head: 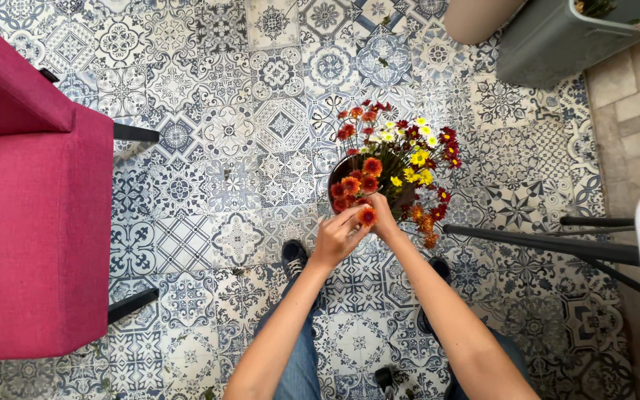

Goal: The person picks stems of flowers from a container and a table, gathers them into a bunch by hand, and secures the stems together by wrapping them with a ribbon.

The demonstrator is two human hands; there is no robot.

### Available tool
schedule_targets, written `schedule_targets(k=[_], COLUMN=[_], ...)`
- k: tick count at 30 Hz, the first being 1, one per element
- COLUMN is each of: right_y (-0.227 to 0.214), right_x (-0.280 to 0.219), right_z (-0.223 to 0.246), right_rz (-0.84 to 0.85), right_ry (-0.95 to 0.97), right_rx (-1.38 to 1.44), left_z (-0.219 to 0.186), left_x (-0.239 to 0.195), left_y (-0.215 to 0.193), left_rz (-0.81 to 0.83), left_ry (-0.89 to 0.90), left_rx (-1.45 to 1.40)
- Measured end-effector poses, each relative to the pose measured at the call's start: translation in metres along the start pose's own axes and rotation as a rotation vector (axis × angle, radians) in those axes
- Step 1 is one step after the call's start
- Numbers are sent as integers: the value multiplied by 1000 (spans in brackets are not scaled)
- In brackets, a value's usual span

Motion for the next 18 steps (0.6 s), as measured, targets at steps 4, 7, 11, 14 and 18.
schedule_targets(k=[4,7,11,14,18], right_y=[-11,-22,-20,-51,-63], right_x=[-14,-24,-44,-60,-99], right_z=[1,11,-20,181,248], right_rz=[-51,-89,-155,-167,-198], right_ry=[66,135,134,-9,-68], right_rx=[24,-16,4,-50,8], left_z=[10,23,6,-58,-121], left_x=[-25,-42,-38,-8,-1], left_y=[-6,-16,-34,-74,-91], left_rz=[-138,-160,-72,97,149], left_ry=[38,-96,-343,-416,-353], left_rx=[9,-93,-119,-182,-220])
Point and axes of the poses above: each hand's wrist, its own x-axis towards the middle knuckle, its own y-axis out of the palm, z = x × y, the point moved 4 cm from there along x, towards the middle knuckle, and after that the axes turned 9 degrees about z, right-handed, at the moved point
